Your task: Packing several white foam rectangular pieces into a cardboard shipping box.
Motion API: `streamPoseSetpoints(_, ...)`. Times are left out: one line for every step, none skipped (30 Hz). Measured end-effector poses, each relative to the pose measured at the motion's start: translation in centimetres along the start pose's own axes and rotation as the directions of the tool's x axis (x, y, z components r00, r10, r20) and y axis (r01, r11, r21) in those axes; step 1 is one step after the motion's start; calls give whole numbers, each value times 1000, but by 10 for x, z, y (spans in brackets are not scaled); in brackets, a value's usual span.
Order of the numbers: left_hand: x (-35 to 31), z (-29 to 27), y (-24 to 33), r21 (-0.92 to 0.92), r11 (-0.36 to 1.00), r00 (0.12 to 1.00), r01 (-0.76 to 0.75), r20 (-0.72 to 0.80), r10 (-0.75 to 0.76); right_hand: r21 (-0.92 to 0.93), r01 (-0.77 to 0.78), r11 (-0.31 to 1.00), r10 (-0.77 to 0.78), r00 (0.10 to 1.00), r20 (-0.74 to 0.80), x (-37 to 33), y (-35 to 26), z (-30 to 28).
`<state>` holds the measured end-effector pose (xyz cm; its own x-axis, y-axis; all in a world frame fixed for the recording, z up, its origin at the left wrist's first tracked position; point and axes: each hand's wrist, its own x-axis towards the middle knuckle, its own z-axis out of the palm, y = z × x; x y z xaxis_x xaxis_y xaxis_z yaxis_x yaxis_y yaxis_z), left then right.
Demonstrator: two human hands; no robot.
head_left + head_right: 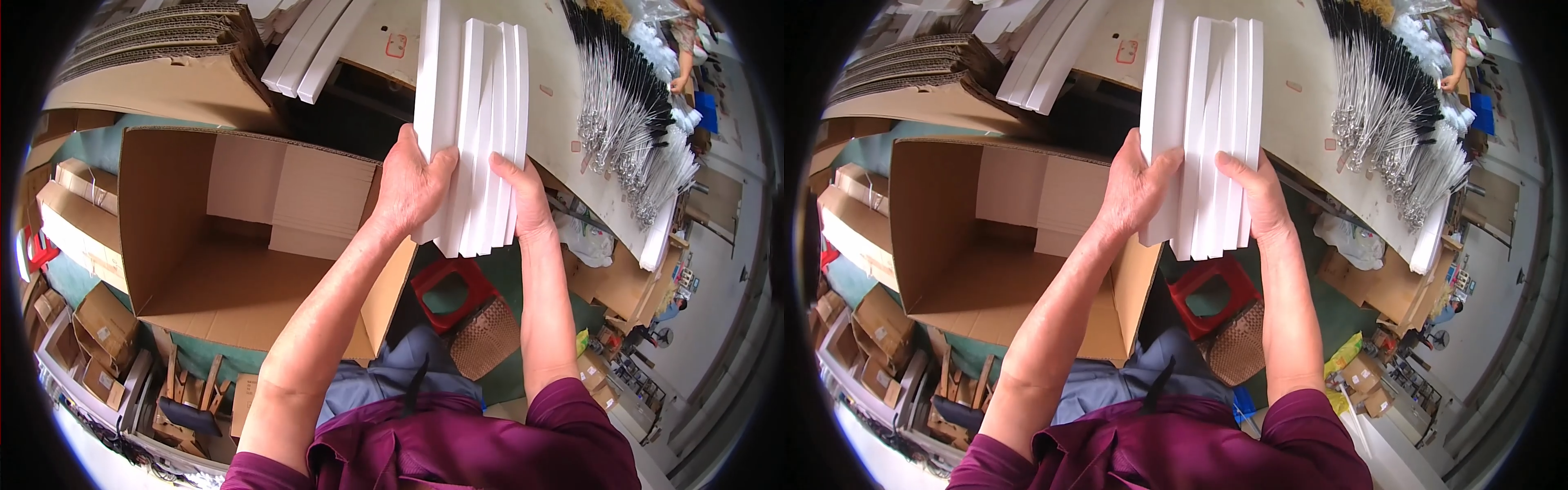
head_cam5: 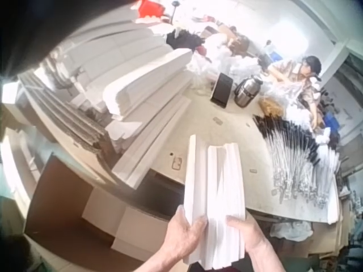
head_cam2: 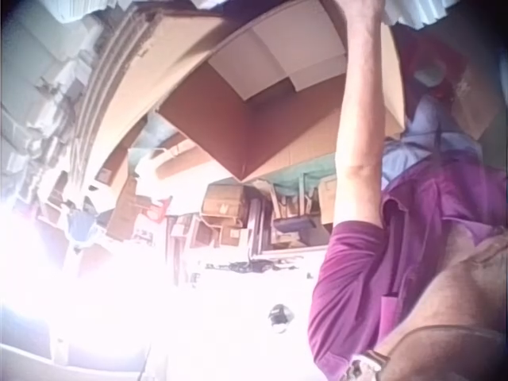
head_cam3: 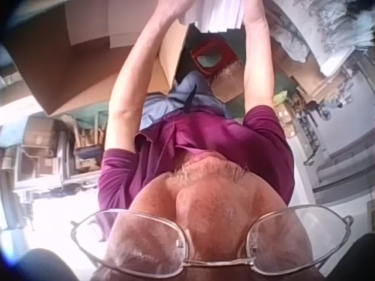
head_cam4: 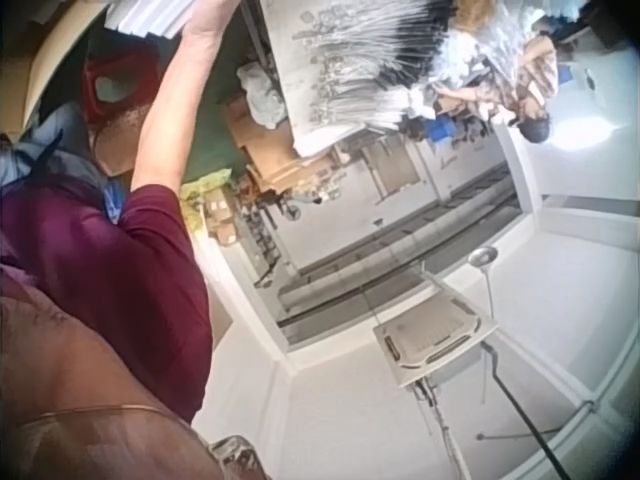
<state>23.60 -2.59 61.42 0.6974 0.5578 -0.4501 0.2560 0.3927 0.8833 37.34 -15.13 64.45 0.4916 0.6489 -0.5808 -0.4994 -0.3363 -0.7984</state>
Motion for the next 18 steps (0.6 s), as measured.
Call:
streamPoseSetpoints(-1,0,2,33,999,1000,-13,-19,13,-8,6,1000,-6,1000,-28,0,3,2)
streamPoseSetpoints(-2,0,5,66,997,999,-27,-36,30,-10,7,1000,-7,1000,-28,0,4,3)
streamPoseSetpoints(-5,-1,10,85,996,1000,-28,-1,28,3,1,1000,-1,999,-38,-1,6,3)
streamPoseSetpoints(-5,0,9,84,996,1000,-29,-1,29,15,-5,1000,5,999,-48,-1,7,4)
streamPoseSetpoints(-6,-1,5,22,996,996,-88,-2,88,24,-5,1000,6,999,-45,-2,8,6)
streamPoseSetpoints(-6,-2,3,-39,988,989,-147,-6,147,25,-6,1000,7,999,-42,-1,9,8)
streamPoseSetpoints(-6,-4,1,-37,989,989,-146,-9,146,26,0,1000,1,999,-35,0,11,9)
streamPoseSetpoints(-6,-6,0,-63,985,987,-158,8,159,24,7,1000,-6,999,-32,0,11,9)
streamPoseSetpoints(-6,-7,0,-89,982,985,-169,25,172,23,7,1000,-6,999,-33,0,11,9)
streamPoseSetpoints(-5,-9,0,-90,981,985,-169,25,172,33,3,999,-2,1000,-29,0,10,10)
streamPoseSetpoints(-4,-11,2,-43,986,987,-159,34,160,44,-4,999,5,1000,-22,1,11,11)
streamPoseSetpoints(-4,-13,3,4,989,988,-148,43,148,45,-6,999,7,1000,-20,1,11,12)
streamPoseSetpoints(-4,-15,2,5,989,989,-146,40,146,48,-4,999,4,1000,-16,0,11,15)
streamPoseSetpoints(-3,-15,2,-46,992,992,-114,46,116,48,2,999,-2,1000,-14,0,11,17)
streamPoseSetpoints(-3,-15,1,-96,992,995,-80,53,86,47,3,999,-2,1000,-14,0,11,18)
streamPoseSetpoints(-2,-13,-2,-97,992,995,-81,53,86,55,27,998,-26,1000,-16,0,12,20)
streamPoseSetpoints(-2,-10,-6,-67,994,996,-84,15,85,65,52,997,-51,999,-17,1,13,21)
streamPoseSetpoints(-2,-8,-8,-37,996,996,-85,-24,84,64,51,997,-50,999,-16,2,13,21)
